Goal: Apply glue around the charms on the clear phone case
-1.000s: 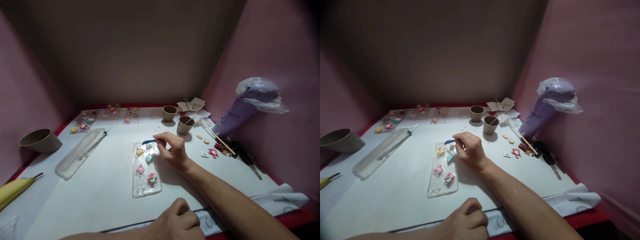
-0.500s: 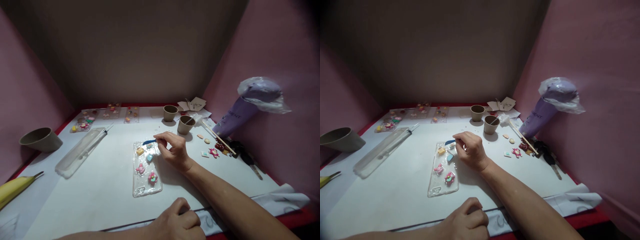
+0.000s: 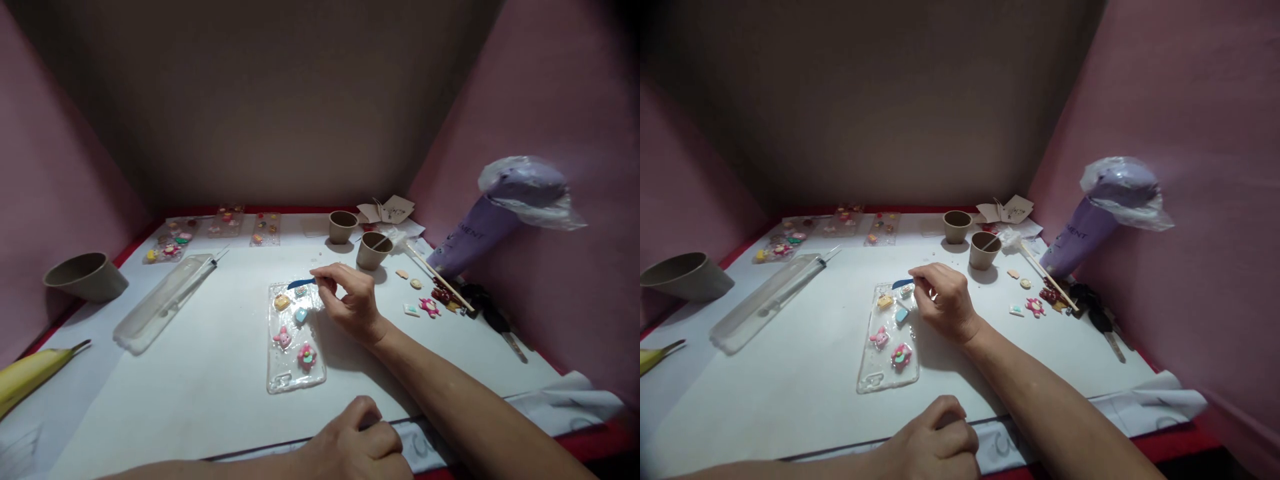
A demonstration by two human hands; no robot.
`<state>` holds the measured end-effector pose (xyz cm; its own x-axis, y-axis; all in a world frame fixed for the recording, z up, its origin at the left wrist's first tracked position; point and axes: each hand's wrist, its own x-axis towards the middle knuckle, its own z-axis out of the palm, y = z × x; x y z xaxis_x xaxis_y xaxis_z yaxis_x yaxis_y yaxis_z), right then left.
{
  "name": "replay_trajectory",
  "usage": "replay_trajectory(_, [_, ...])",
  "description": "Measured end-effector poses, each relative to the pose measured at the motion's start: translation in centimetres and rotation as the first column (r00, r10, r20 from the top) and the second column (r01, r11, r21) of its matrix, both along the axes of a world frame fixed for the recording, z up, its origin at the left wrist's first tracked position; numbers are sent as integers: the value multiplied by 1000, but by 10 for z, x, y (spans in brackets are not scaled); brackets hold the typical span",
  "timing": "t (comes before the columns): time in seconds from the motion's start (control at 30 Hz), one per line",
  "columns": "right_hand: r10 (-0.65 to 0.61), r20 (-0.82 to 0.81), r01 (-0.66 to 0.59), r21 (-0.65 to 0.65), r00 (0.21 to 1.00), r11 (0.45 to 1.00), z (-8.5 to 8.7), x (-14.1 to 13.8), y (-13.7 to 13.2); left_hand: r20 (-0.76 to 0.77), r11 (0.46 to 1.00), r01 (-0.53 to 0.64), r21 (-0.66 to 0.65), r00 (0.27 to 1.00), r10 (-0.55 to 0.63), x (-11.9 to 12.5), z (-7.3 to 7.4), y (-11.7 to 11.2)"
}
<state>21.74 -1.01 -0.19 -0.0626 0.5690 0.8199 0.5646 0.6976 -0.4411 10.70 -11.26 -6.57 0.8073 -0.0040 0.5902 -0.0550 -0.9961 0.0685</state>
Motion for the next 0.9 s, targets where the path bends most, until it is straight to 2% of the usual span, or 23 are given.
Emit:
replay_trajectory(0.37, [-44,-34,45,4,998,999,2,2,0,234,999,-9,-37,972,18,3,5,1])
replay_trajectory(0.9, [-39,41,39,1,998,999,1,2,-1,215,999,4,-37,977,4,2,8,2])
